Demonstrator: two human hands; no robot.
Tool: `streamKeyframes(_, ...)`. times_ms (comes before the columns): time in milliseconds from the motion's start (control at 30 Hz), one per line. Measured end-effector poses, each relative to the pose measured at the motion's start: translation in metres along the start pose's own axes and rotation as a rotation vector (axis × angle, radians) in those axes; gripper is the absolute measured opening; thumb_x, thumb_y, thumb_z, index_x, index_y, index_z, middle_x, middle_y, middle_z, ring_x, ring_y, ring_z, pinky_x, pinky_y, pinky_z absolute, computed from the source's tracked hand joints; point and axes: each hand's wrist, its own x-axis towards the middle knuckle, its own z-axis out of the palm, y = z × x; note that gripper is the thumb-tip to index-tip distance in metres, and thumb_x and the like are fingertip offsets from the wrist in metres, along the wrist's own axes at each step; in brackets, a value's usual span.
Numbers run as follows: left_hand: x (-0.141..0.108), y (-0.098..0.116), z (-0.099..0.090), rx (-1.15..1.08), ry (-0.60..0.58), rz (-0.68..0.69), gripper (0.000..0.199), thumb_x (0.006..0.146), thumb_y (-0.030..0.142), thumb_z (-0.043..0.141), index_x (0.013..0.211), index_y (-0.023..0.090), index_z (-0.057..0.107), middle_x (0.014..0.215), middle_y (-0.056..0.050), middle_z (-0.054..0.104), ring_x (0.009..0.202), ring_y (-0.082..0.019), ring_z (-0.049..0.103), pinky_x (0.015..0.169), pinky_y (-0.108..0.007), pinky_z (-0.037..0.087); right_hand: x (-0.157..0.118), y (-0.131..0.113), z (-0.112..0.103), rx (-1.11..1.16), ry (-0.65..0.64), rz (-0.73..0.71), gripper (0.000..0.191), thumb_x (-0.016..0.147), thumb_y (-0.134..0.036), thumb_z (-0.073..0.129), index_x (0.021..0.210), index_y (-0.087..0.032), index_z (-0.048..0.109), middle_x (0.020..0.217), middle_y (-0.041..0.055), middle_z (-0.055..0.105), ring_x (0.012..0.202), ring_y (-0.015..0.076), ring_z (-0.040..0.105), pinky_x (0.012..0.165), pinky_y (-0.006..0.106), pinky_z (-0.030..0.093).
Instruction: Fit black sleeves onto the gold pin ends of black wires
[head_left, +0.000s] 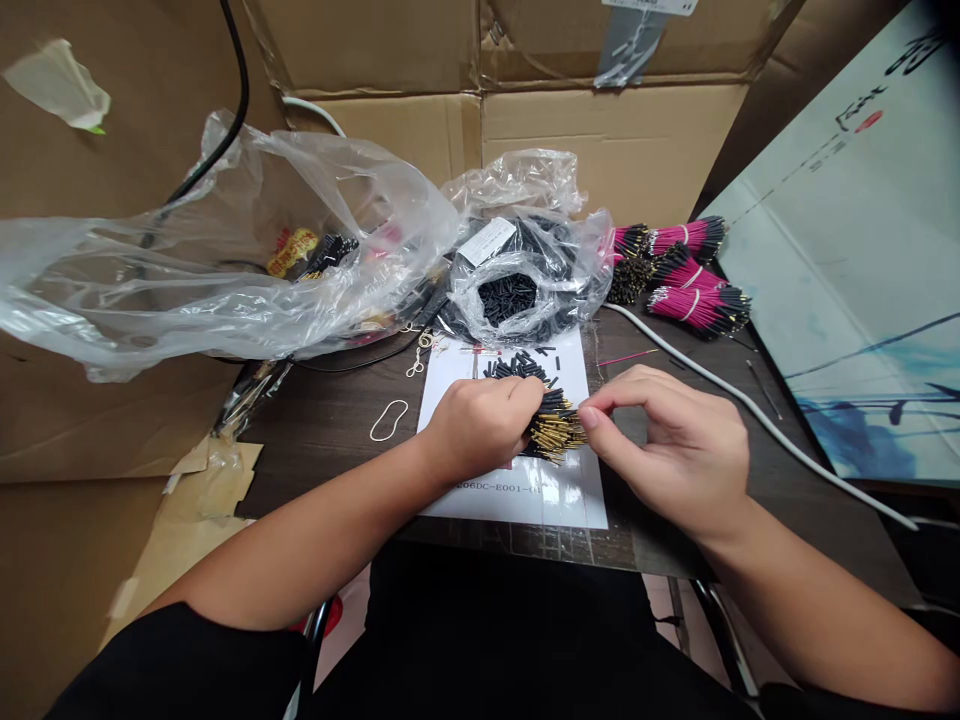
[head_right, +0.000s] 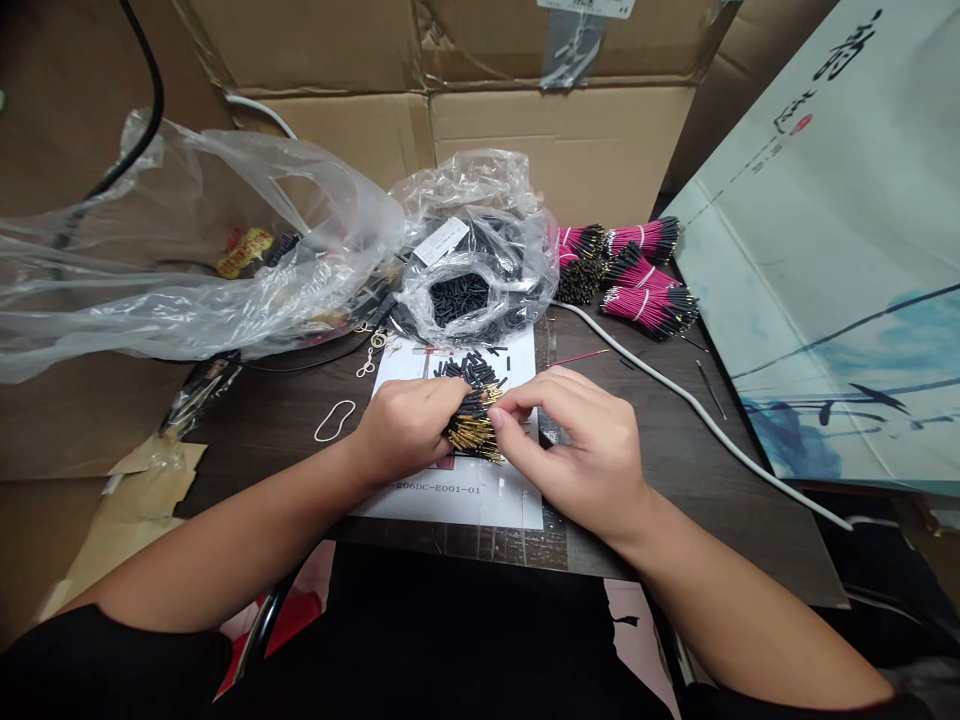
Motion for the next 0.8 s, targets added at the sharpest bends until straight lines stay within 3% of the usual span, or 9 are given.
streamKeyframes(233, 0.001, 0.000, 0.000, -0.017, -0.008, -0.023, 0.010, 0.081, 0.020, 0.046, 0.077, 0.016, 0.053, 0.062, 0.000, 0.059, 0.053, -0.014, 0.058, 0.046, -0.026, 0.039, -0.005, -0.001, 0.006, -0.036, 0.066, 0.005, 0.021, 0.069, -0.004, 0.071, 0.084, -0.017, 0.064, 0.074, 0.0000, 0.065, 0.067, 0.0093, 0.057, 0.064, 0.026, 0.048)
streamKeyframes(567, 0.001, 0.002, -0.002, 0.045, -0.011, -0.037, 0.011, 0.083, 0.019, 0.046, 0.074, 0.016, 0.052, 0.060, 0.001, 0.057, 0.051, -0.013, 0.056, 0.045, -0.025, 0.036, -0.011, -0.006, 0.014, -0.043, 0.129, 0.140, 0.015, 0.073, -0.008, 0.069, 0.084, -0.018, 0.064, 0.074, -0.0019, 0.064, 0.065, 0.0071, 0.056, 0.063, 0.023, 0.047)
streamKeyframes(800, 0.001, 0.003, -0.002, 0.065, -0.024, -0.044, 0.013, 0.084, 0.019, 0.043, 0.075, 0.017, 0.051, 0.060, 0.000, 0.057, 0.050, -0.014, 0.057, 0.044, -0.027, 0.037, -0.012, -0.001, 0.014, -0.189, 0.059, -0.119, 0.027, 0.071, -0.004, 0.070, 0.095, -0.016, 0.067, 0.079, 0.0013, 0.068, 0.070, 0.0094, 0.059, 0.067, 0.026, 0.049)
